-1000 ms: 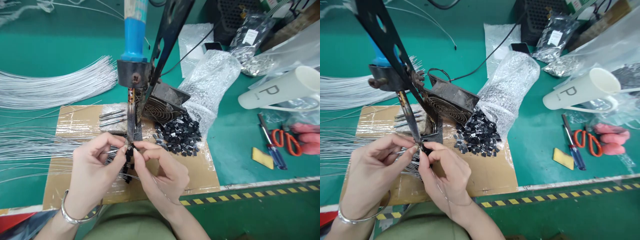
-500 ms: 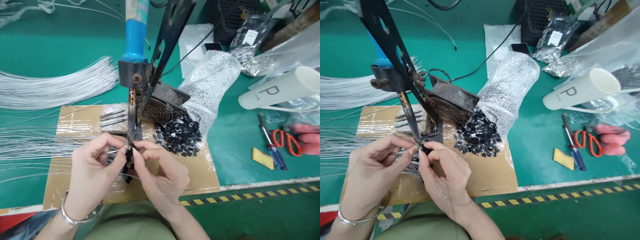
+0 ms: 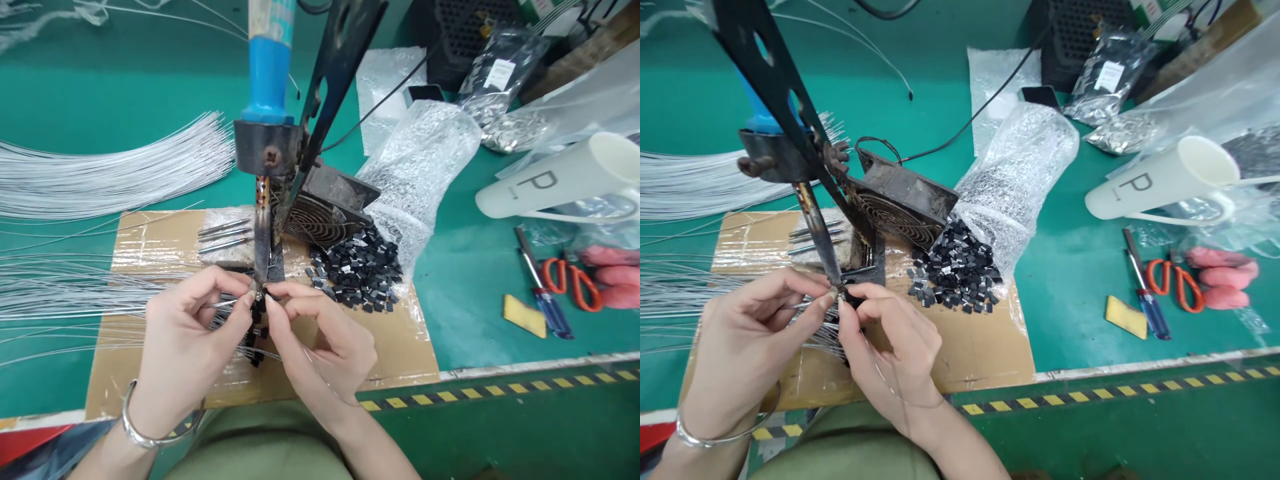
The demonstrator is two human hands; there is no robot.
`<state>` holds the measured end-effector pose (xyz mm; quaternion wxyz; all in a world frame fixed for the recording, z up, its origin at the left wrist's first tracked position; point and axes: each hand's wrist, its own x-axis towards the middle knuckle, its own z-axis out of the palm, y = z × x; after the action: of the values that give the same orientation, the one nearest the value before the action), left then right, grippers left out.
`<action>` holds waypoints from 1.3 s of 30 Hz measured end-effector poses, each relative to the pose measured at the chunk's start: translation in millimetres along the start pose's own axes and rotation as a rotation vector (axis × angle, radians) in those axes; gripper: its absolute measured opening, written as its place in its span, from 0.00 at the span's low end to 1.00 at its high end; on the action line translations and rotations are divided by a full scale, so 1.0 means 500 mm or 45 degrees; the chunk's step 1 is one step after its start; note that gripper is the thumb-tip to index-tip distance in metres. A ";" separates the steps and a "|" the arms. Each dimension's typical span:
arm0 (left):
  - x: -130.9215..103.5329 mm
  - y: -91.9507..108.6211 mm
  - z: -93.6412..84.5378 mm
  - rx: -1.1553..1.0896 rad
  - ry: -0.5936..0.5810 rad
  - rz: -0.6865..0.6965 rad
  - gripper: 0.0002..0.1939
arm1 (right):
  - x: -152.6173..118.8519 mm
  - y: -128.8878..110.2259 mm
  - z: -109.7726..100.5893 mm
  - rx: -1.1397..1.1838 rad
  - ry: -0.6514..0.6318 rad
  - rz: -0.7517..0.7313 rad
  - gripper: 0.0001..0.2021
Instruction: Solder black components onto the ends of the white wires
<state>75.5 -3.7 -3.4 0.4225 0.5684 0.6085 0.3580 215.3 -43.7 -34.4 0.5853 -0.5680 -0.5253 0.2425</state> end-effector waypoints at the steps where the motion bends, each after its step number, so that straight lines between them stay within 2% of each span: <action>1: 0.000 0.001 -0.001 -0.003 0.001 0.000 0.03 | 0.000 0.000 0.000 0.004 0.002 0.003 0.09; 10: 0.000 0.009 -0.002 -0.031 0.008 0.005 0.03 | 0.002 0.002 0.002 0.031 0.014 -0.040 0.10; 20: -0.001 0.002 -0.002 -0.052 0.000 -0.008 0.03 | 0.001 0.002 0.002 0.037 0.002 -0.014 0.09; 26: 0.003 -0.004 0.000 0.004 -0.032 -0.004 0.03 | -0.008 0.011 -0.001 0.164 -0.036 0.106 0.10; 28: 0.002 -0.008 -0.002 0.021 -0.053 0.001 0.03 | -0.009 0.016 -0.007 0.167 0.006 0.167 0.08; 31: -0.003 -0.015 -0.007 0.053 -0.075 -0.007 0.03 | 0.000 0.029 -0.034 0.153 0.220 0.301 0.07; 33: -0.006 -0.021 -0.011 0.077 -0.073 -0.006 0.05 | 0.011 0.044 -0.067 0.311 0.326 0.399 0.15; 35: -0.009 -0.028 -0.018 0.111 -0.073 0.009 0.05 | 0.021 0.063 -0.107 0.526 0.352 0.482 0.21; 37: -0.012 -0.035 -0.026 0.164 -0.075 0.034 0.06 | 0.025 0.085 -0.147 0.531 0.432 0.570 0.29; 39: -0.014 -0.043 -0.033 0.225 -0.058 0.070 0.06 | 0.021 0.106 -0.175 0.450 0.456 0.594 0.32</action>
<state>52.0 -11.8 -15.7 0.3745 0.6280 0.6121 0.3011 313.3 -58.0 -62.2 0.6865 -0.5962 -0.2199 0.3535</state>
